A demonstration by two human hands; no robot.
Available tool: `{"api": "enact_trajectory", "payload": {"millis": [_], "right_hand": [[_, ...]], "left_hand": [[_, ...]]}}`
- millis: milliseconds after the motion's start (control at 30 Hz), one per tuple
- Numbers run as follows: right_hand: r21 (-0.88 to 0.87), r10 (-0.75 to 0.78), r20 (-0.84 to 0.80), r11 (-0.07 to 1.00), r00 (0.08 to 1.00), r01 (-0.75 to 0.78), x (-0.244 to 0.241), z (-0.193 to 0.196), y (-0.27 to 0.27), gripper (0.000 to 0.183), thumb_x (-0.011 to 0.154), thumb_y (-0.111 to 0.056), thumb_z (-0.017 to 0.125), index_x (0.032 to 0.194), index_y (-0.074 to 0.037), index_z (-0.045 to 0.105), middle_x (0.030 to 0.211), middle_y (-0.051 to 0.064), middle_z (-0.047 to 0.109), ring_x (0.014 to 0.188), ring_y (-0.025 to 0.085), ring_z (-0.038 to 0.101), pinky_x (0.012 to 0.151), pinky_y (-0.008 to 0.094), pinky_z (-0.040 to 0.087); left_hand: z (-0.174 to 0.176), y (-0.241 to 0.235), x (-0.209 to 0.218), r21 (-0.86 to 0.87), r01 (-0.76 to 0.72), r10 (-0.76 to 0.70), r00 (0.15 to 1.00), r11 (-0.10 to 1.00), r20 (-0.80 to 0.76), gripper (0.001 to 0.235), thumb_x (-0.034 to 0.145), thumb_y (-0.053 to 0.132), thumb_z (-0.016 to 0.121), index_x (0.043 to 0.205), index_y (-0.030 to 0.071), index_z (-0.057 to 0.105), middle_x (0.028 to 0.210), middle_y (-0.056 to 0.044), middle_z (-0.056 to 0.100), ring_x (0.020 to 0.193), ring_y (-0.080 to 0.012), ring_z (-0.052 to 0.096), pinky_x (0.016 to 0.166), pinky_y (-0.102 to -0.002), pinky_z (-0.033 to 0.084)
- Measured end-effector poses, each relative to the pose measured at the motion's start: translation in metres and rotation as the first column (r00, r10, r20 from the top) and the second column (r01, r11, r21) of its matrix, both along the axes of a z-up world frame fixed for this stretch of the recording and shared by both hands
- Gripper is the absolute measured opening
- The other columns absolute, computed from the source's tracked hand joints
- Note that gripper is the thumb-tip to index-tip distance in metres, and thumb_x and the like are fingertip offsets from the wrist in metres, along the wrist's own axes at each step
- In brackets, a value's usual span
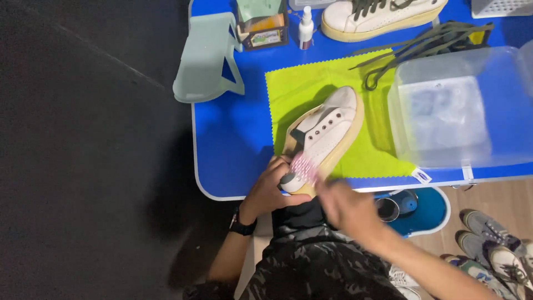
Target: The person scrubs a white sneaker with a pink brush, focusing on the upper, the sole, and the heel. They rotate the shoe to access different areas and dip the brush into a container of water to continue cleaning.
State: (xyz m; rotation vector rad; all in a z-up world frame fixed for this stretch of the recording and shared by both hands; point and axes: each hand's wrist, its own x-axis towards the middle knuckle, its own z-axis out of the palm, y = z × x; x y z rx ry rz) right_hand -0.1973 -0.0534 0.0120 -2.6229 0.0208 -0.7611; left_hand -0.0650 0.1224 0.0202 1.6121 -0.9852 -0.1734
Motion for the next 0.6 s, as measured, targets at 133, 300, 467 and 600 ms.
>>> {"api": "enact_trajectory", "payload": {"millis": [133, 300, 467, 600], "right_hand": [[0.001, -0.004, -0.044, 1.000, 0.999, 0.004, 0.016, 0.006, -0.022, 0.028, 0.100, -0.030, 0.061, 0.076, -0.016, 0.056, 0.051, 0.007, 0.058, 0.043, 0.029, 0.062, 0.045, 0.037, 0.049], [0.065, 0.053, -0.082, 0.997, 0.995, -0.048, -0.010, -0.006, -0.005, 0.016, 0.096, -0.033, 0.066, 0.083, -0.025, 0.069, 0.056, -0.001, 0.062, 0.048, 0.023, 0.067, 0.048, 0.031, 0.053], [0.065, -0.074, -0.061, 0.995, 0.995, 0.078, 0.008, -0.009, -0.031, 0.024, 0.102, -0.026, 0.063, 0.080, -0.018, 0.064, 0.057, 0.006, 0.060, 0.050, 0.030, 0.065, 0.047, 0.037, 0.050], [-0.026, 0.022, -0.101, 0.999, 0.995, -0.025, -0.004, -0.001, -0.013, 0.017, 0.097, -0.032, 0.066, 0.083, -0.023, 0.067, 0.059, -0.001, 0.062, 0.048, 0.021, 0.066, 0.047, 0.030, 0.052]], "left_hand": [[-0.014, 0.006, 0.002, 0.061, -0.023, 0.022, 1.000, 0.998, 0.014, 0.062, 0.062, 0.030, 0.102, 0.074, 0.001, 0.049, 0.077, -0.016, 0.051, 0.100, -0.0506, 0.062, 0.092, -0.055, 0.048], [0.031, -0.006, 0.001, 0.066, 0.019, -0.018, 1.000, 0.998, -0.006, 0.056, 0.072, 0.033, 0.095, 0.074, 0.004, 0.047, 0.070, -0.010, 0.041, 0.088, -0.0421, 0.061, 0.084, -0.048, 0.048], [-0.006, 0.000, -0.004, 0.057, 0.024, -0.032, 0.990, 0.998, 0.136, 0.057, 0.068, 0.028, 0.098, 0.073, 0.002, 0.048, 0.070, -0.012, 0.044, 0.090, -0.0456, 0.062, 0.085, -0.053, 0.050], [0.011, -0.004, -0.003, 0.073, 0.015, -0.026, 0.987, 0.997, 0.156, 0.053, 0.073, 0.031, 0.095, 0.075, 0.003, 0.050, 0.073, -0.010, 0.046, 0.089, -0.0414, 0.063, 0.086, -0.049, 0.050]]}}
